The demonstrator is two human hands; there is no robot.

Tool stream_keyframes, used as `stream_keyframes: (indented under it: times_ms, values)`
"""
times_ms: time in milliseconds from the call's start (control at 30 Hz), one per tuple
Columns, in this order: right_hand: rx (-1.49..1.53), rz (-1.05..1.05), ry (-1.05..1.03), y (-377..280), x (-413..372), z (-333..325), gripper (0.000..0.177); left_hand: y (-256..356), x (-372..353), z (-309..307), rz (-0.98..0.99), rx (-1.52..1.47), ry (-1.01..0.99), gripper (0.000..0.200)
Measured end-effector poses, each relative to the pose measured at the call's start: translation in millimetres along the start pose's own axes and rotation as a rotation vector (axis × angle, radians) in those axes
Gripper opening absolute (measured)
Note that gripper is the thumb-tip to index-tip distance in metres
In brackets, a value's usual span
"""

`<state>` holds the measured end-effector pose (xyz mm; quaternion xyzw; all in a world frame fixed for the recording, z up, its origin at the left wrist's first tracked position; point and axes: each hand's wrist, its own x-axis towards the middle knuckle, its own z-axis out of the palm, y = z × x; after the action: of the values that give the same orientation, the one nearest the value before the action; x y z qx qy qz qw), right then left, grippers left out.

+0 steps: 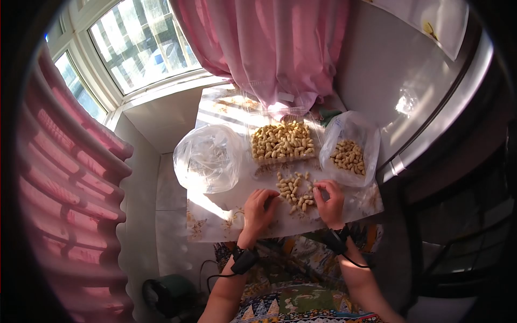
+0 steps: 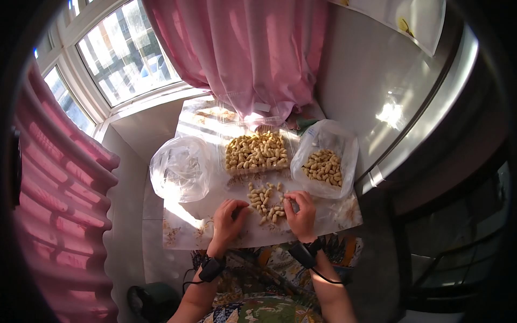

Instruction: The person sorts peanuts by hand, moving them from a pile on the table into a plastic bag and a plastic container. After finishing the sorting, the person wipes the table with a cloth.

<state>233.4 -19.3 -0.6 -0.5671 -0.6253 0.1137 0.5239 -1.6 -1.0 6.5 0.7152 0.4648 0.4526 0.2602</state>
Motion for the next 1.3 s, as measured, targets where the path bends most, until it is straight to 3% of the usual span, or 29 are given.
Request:
stream_keyframes:
  times_ms: [267, 767, 1300]
  values:
    - [0.056, -0.026, -0.165, -7.1, 8.4, -8.3, 0.026, -1.0, 0.1, -0.7, 0.01, 0.004, -0.015, 0.011]
    - [0.111, -0.078, -0.383, -6.2, 12.4, -13.9, 0.035, -3.7, 0.2, 1.0, 0.011, -0.015, -0.004, 0.013]
    - [-0.071, -0.1, -0.177, 7.7, 3.5, 2.8, 0.019, -4.2, 0.3, 1.9, 0.027, -0.001, -0.002, 0.011]
